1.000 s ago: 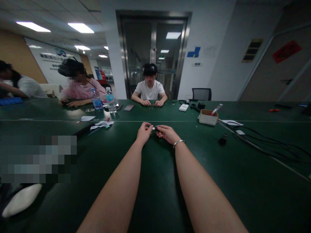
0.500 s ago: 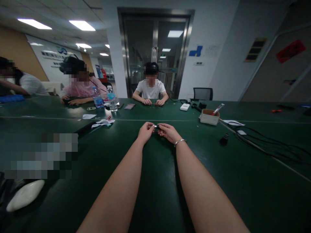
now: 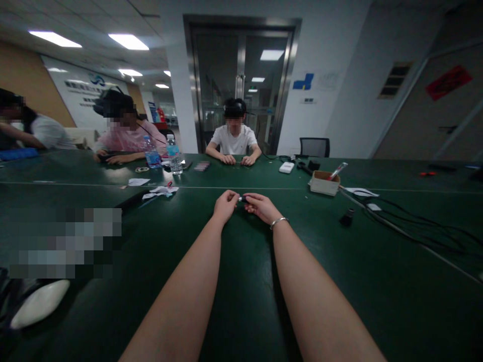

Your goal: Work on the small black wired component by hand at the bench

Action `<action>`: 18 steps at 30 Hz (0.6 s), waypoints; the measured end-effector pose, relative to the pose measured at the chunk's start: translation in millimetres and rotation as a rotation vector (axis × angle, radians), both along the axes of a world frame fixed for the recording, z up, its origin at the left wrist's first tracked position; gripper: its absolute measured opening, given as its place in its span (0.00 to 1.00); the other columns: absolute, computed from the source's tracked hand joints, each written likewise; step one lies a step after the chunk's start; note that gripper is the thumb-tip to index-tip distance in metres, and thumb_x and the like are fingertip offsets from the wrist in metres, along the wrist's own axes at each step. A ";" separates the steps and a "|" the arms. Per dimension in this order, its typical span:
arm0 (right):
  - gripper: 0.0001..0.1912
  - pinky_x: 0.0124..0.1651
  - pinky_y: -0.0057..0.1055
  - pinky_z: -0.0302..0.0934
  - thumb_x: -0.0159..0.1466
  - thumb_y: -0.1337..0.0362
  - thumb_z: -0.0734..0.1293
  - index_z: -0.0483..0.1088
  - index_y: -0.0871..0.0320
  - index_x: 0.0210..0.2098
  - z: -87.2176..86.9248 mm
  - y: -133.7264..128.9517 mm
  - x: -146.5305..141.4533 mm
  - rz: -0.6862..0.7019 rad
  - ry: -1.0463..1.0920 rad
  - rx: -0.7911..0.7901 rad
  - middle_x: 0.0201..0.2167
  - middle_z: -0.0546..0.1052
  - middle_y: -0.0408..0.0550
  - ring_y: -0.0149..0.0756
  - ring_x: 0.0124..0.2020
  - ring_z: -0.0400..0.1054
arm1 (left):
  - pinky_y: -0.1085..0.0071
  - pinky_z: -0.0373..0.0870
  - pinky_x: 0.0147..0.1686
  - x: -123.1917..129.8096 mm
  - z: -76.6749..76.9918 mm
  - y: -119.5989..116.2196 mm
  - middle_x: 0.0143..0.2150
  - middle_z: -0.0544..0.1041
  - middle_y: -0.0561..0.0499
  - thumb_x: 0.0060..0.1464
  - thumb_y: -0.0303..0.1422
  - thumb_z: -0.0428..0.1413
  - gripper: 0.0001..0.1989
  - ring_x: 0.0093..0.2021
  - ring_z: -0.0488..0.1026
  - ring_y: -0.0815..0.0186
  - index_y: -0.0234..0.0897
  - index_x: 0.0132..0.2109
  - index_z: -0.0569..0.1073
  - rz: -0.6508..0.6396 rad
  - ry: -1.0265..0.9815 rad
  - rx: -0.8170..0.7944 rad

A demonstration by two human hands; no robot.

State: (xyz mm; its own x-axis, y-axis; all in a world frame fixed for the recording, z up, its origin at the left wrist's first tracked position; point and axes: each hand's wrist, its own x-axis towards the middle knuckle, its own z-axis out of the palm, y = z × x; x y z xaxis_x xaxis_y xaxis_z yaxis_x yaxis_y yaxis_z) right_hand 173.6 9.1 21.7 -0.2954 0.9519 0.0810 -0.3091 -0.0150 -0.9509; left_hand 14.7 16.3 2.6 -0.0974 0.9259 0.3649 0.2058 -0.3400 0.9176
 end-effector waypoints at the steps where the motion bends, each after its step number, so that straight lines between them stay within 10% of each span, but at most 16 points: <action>1: 0.09 0.22 0.22 0.61 0.56 0.70 0.70 0.73 0.64 0.37 -0.4 0.5 0.0 -0.001 0.002 0.000 0.19 0.74 0.46 0.28 0.20 0.67 | 0.75 0.64 0.26 0.7 1.0 -0.3 0.25 0.71 0.54 0.51 0.38 0.56 0.09 0.24 0.67 0.72 0.36 0.33 0.71 -0.004 -0.029 -0.015; 18: 0.09 0.23 0.23 0.62 0.57 0.69 0.70 0.73 0.63 0.38 -1.9 1.0 1.0 0.033 -0.001 0.003 0.20 0.74 0.46 0.28 0.22 0.68 | 0.74 0.60 0.23 -3.9 4.1 -4.4 0.18 0.70 0.53 0.49 0.52 0.53 0.22 0.20 0.66 0.70 0.36 0.24 0.71 0.011 0.088 -0.077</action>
State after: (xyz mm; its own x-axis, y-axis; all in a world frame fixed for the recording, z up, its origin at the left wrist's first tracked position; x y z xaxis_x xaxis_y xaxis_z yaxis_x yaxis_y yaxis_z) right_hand 174.6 10.1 19.8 -0.3271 0.9413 0.0836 -0.3079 -0.0226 -0.9511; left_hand 10.9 11.8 6.7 -0.0783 0.9505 0.3006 0.2899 -0.2667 0.9191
